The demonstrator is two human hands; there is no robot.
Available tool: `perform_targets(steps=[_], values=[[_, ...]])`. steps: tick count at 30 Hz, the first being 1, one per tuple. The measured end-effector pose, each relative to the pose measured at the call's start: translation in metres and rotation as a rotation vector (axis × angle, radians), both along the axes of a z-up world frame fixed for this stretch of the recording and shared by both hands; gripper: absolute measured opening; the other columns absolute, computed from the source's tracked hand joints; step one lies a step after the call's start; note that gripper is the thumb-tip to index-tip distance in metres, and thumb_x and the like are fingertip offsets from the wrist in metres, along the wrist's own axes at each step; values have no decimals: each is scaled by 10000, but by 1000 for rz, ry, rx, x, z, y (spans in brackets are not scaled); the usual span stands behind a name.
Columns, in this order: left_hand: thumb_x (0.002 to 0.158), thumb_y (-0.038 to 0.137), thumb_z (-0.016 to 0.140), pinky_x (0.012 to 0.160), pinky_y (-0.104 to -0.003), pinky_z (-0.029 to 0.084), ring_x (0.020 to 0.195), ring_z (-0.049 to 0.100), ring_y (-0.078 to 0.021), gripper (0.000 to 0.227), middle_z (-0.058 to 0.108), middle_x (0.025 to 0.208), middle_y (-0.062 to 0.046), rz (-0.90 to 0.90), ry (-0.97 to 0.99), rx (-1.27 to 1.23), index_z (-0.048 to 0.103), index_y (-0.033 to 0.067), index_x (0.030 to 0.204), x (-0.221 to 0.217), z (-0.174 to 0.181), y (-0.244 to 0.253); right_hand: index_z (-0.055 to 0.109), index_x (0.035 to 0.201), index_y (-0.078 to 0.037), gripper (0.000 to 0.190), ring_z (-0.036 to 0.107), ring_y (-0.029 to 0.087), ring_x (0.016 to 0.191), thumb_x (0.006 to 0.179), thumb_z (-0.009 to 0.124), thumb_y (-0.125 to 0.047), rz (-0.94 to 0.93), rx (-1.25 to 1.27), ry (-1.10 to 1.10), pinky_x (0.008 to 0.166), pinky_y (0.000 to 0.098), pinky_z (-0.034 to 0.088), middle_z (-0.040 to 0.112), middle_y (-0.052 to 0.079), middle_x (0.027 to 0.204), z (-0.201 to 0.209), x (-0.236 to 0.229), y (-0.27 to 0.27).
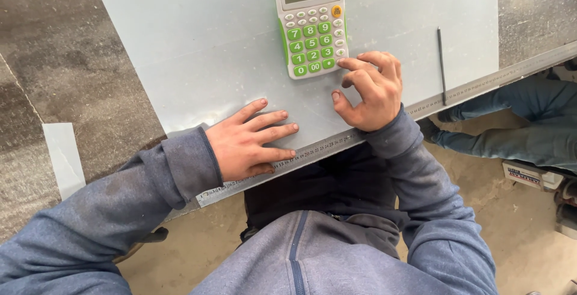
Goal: The person uses a metal ruler and a scribe to mark measurements on a large sheet of metal. They repeatedly reposition the ruler along the edge of the sheet and make small indentations at specific intervals.
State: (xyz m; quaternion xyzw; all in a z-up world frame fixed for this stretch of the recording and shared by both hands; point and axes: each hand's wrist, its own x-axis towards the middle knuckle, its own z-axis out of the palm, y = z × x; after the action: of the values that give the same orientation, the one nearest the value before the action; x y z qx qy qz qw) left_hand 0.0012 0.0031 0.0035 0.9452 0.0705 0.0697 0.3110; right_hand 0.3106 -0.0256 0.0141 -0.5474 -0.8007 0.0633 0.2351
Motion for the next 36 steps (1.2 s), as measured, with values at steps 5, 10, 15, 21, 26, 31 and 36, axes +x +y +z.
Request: perform_targets(steps=[5, 10, 15, 21, 26, 31, 36], values=[[795, 399, 742, 1188, -620, 226, 1440, 383, -307, 533, 475, 1532, -85, 3, -8, -3, 666, 257, 1304, 0, 0, 0, 641, 844, -82, 192, 595, 304, 1180, 783, 803, -165, -2, 10, -13, 1044, 465, 442, 748, 58, 1199, 2, -4, 0], [782, 398, 746, 1183, -626, 229, 1436, 386, -307, 548, 477, 1527, -86, 1, -7, 1, 665, 255, 1305, 0, 0, 0, 591, 747, -88, 208, 619, 303, 1126, 771, 792, -133, 3, 63, 11, 1003, 472, 465, 763, 53, 1127, 0, 3, -3], [780, 394, 749, 1180, -624, 240, 1434, 392, -306, 552, 483, 1523, -87, -6, -10, 8, 665, 253, 1307, 0, 3, 1, 568, 681, -93, 235, 643, 290, 1082, 765, 788, -99, -7, 81, 21, 960, 458, 480, 772, 47, 1091, 1, 4, -6], [780, 396, 753, 1186, -610, 251, 1435, 396, -310, 546, 489, 1518, -88, -5, 0, 9, 668, 250, 1299, 1, 4, 2, 614, 733, -86, 199, 652, 291, 1114, 798, 803, -93, 12, 57, -4, 969, 425, 501, 772, 71, 1164, 7, 9, -4], [825, 388, 742, 1203, -588, 252, 1442, 405, -318, 524, 497, 1535, -91, -20, -11, 33, 669, 240, 1322, -1, 10, 4, 718, 1065, 3, 163, 664, 314, 1013, 937, 763, -88, -318, 9, -58, 916, 416, 515, 704, 128, 1091, 8, 68, -22], [847, 407, 738, 1219, -589, 241, 1451, 413, -308, 511, 503, 1533, -85, -25, 21, 30, 670, 265, 1333, 1, 13, 3, 705, 1075, -24, 154, 634, 298, 1021, 939, 726, -96, -371, -107, -65, 893, 391, 504, 684, 125, 1119, -9, 119, -51], [850, 418, 736, 1212, -596, 245, 1443, 426, -308, 508, 507, 1533, -84, -9, 24, 46, 671, 272, 1332, 3, 12, 2, 712, 968, -60, 207, 635, 282, 1155, 886, 832, -207, 64, -5, -117, 1051, 426, 493, 699, 118, 1270, 12, 51, -23]])
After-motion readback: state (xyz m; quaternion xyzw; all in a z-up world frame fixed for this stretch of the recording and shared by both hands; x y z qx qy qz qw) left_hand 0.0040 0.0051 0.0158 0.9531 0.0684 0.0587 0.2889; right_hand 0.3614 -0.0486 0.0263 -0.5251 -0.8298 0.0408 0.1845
